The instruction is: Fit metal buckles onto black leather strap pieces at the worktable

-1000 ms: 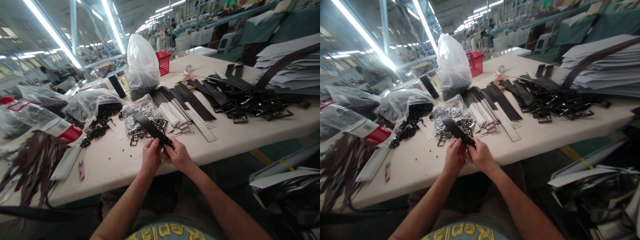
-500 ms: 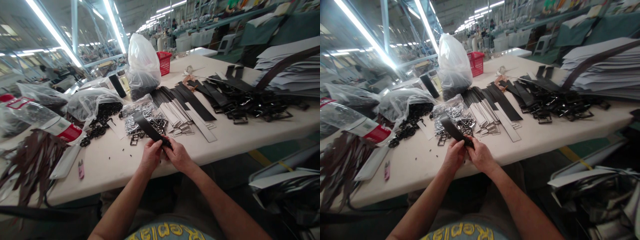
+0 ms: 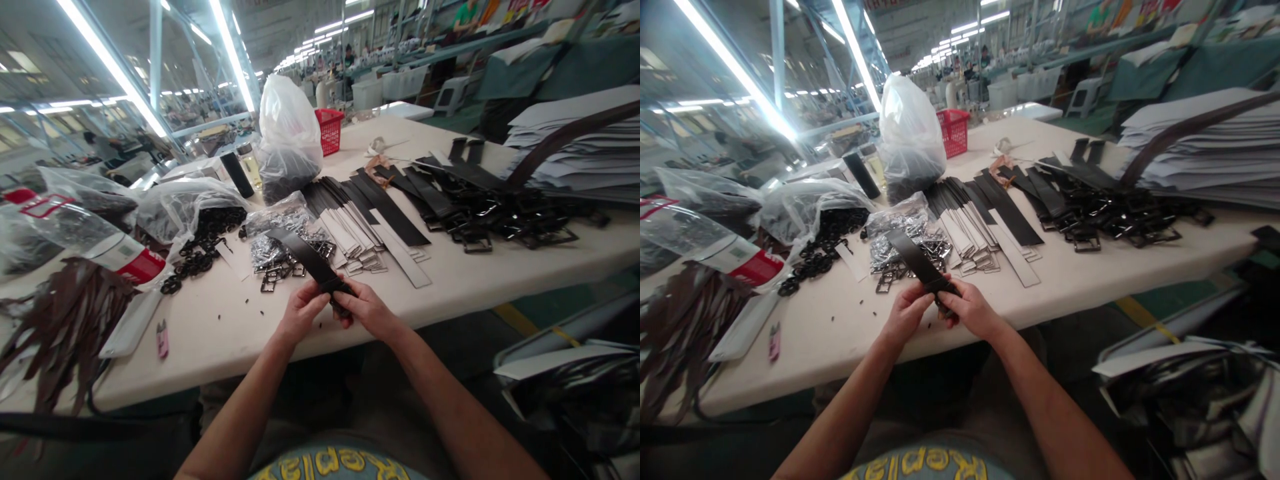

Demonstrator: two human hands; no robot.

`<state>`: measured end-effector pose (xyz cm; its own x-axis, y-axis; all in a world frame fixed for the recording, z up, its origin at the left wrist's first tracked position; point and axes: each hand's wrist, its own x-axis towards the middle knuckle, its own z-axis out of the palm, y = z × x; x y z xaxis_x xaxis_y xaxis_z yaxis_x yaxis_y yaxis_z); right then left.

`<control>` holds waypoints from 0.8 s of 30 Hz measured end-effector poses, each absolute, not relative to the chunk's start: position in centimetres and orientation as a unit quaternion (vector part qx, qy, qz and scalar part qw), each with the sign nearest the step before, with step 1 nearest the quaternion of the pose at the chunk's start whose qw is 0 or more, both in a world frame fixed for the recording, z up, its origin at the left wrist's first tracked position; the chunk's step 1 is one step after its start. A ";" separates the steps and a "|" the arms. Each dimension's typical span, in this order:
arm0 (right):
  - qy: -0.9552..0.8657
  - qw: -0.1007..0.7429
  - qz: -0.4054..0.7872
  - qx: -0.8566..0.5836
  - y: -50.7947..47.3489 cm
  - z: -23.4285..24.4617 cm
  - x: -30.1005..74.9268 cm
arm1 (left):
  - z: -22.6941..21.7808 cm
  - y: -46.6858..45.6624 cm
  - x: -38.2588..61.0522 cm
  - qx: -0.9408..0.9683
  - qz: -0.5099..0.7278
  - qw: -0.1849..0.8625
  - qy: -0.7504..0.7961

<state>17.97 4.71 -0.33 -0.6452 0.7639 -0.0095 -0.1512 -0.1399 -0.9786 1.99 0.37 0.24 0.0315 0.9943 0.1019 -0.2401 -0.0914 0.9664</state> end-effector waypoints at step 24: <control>-0.537 0.283 0.747 -0.270 5.8 0.1 18.0 | -0.8 0.5 3.2 0.365 0.722 0.371 0.456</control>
